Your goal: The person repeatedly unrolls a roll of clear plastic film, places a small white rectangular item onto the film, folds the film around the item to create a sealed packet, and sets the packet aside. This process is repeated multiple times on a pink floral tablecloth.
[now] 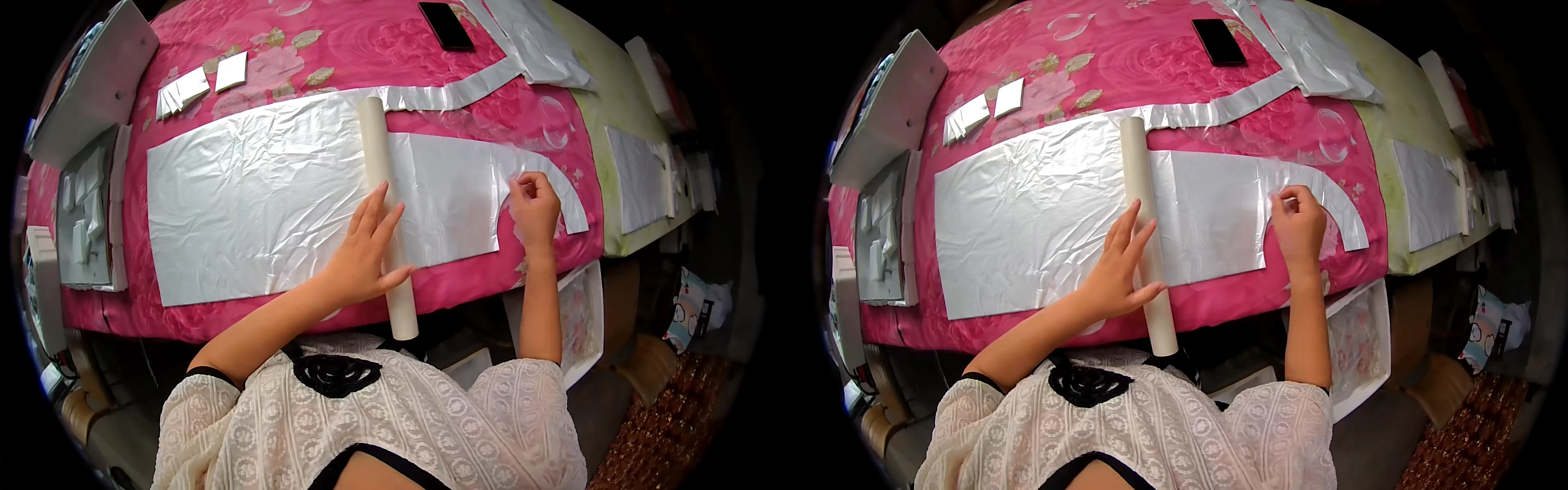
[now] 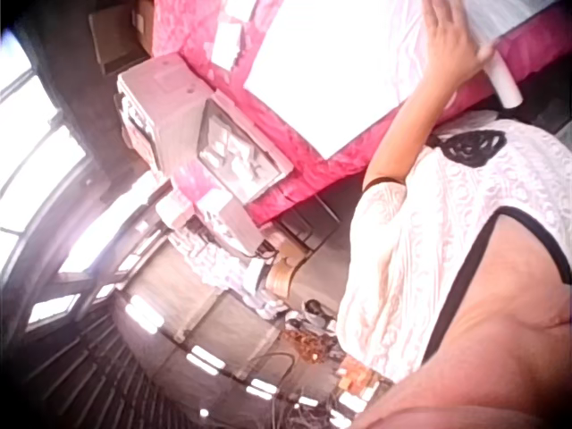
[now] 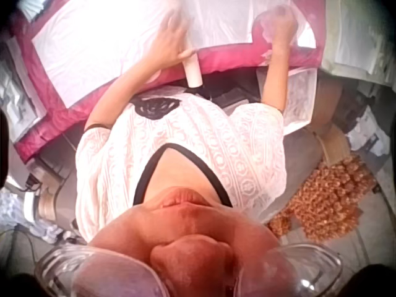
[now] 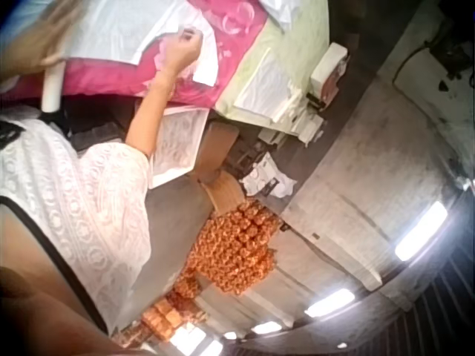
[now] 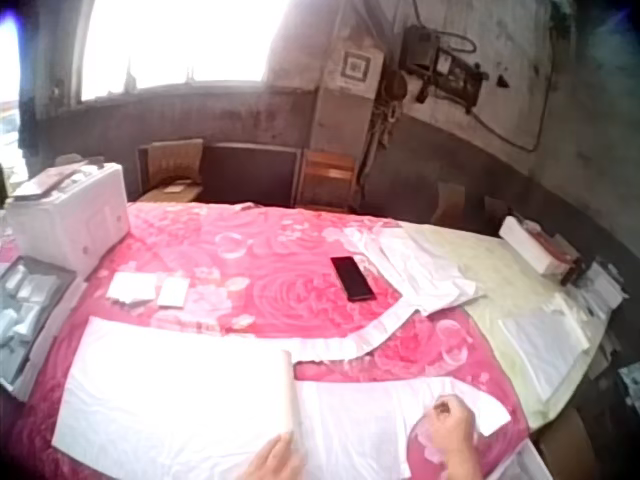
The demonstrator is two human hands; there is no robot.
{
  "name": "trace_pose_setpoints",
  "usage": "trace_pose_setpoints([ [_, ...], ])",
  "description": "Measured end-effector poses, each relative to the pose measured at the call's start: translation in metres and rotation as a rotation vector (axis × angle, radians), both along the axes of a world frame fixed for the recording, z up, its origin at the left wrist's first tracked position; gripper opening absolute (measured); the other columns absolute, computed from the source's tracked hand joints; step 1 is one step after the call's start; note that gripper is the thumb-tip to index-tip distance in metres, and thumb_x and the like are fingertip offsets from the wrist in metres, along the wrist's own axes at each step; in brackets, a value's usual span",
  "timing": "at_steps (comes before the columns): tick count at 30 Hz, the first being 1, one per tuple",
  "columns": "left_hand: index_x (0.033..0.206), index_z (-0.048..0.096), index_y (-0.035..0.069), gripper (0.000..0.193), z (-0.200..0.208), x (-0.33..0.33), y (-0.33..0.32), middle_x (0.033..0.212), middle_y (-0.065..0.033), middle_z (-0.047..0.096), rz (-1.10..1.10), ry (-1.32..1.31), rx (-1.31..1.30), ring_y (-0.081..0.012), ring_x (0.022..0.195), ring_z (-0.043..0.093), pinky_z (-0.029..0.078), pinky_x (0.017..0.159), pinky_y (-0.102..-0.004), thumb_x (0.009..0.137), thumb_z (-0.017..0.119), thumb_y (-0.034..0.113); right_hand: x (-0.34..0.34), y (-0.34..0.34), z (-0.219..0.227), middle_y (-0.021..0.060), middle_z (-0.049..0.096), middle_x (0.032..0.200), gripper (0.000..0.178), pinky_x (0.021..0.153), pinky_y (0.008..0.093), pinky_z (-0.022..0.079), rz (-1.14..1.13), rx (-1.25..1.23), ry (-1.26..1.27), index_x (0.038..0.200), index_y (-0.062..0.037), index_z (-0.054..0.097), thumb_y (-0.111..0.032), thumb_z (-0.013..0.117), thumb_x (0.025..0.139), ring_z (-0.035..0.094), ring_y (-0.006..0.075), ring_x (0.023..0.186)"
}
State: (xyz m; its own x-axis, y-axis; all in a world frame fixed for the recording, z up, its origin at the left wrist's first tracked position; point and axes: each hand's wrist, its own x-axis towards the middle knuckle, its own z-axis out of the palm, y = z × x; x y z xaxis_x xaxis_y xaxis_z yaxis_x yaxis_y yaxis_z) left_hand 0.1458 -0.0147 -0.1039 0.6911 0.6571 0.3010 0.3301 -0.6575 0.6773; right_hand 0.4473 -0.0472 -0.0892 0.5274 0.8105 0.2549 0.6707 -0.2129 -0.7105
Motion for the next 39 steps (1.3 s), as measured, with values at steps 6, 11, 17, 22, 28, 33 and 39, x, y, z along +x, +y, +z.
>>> trace_pose_setpoints([
  [6,0.119,0.050,0.001,0.034,0.019,-0.020,0.023,0.107,-0.0131,0.059,0.100,-0.473,-1.260,-0.0184,0.092,0.060,0.049,0.079,-0.0308,0.088,0.058,0.012,-0.172,-0.008,0.035,0.0113,0.060,0.095,0.024,0.073,0.0337,0.048,0.851,0.039,0.124,0.097,-0.0020,0.058,-0.009,0.068,0.076,0.059,0.0251,0.082],
  [11,0.094,0.062,0.002,0.014,0.020,-0.125,0.077,0.081,-0.0059,0.064,0.331,-0.227,-1.295,-0.0120,0.072,0.062,0.050,0.064,-0.0248,0.084,0.062,0.013,-0.199,-0.045,0.045,0.0137,0.056,0.103,0.035,0.079,0.0374,0.046,0.733,-0.041,-0.105,0.097,-0.0008,0.056,-0.024,0.070,0.075,0.054,0.0296,0.096],
  [17,0.096,0.061,0.002,0.017,0.003,-0.257,0.112,0.084,-0.0055,0.064,0.520,0.059,-1.083,-0.0145,0.072,0.061,0.048,0.067,-0.0275,0.080,0.064,0.007,-0.181,-0.067,0.034,0.0159,0.064,0.077,0.057,0.063,0.0396,0.048,0.417,-0.923,-0.121,0.087,0.0005,0.060,-0.052,0.072,0.067,0.063,0.0305,0.072],
  [22,0.112,0.056,0.002,0.038,0.040,-0.251,0.106,0.111,-0.0115,0.059,0.556,0.638,0.242,-0.0292,0.099,0.057,0.046,0.085,-0.0355,0.074,0.060,-0.003,-0.182,-0.073,0.020,0.0205,0.063,0.071,0.048,0.062,0.0418,0.049,0.405,-0.828,-0.036,0.079,0.0027,0.061,-0.044,0.069,0.072,0.063,0.0352,0.067],
  [28,0.127,0.044,-0.001,0.052,0.033,-0.083,0.047,0.136,-0.0158,0.042,0.139,0.142,0.159,-0.0349,0.124,0.041,0.036,0.101,-0.0417,0.077,0.057,-0.001,-0.177,-0.074,0.017,0.0214,0.063,0.069,0.052,0.062,0.0428,0.050,0.423,-0.799,0.051,0.079,0.0039,0.062,-0.048,0.068,0.071,0.063,0.0362,0.067],
  [33,0.136,0.027,-0.009,0.062,-0.031,-0.014,0.031,0.144,-0.0256,0.024,0.115,0.238,0.121,-0.0377,0.136,0.020,0.017,0.111,-0.0450,0.083,0.046,0.017,-0.170,-0.069,0.027,0.0210,0.064,0.072,0.051,0.064,0.0421,0.050,0.464,-0.843,0.173,0.079,0.0031,0.064,-0.047,0.068,0.073,0.063,0.0353,0.068],
  [39,0.137,0.022,-0.012,0.065,-0.032,-0.012,0.028,0.145,-0.0276,0.020,0.116,0.404,0.154,-0.0379,0.138,0.015,0.010,0.113,-0.0456,0.085,0.037,0.024,-0.147,0.011,0.025,0.0200,0.065,0.074,0.050,0.063,0.0368,0.050,0.492,-0.640,0.286,0.082,0.0052,0.065,-0.044,0.060,0.083,0.065,0.0312,0.069],
])
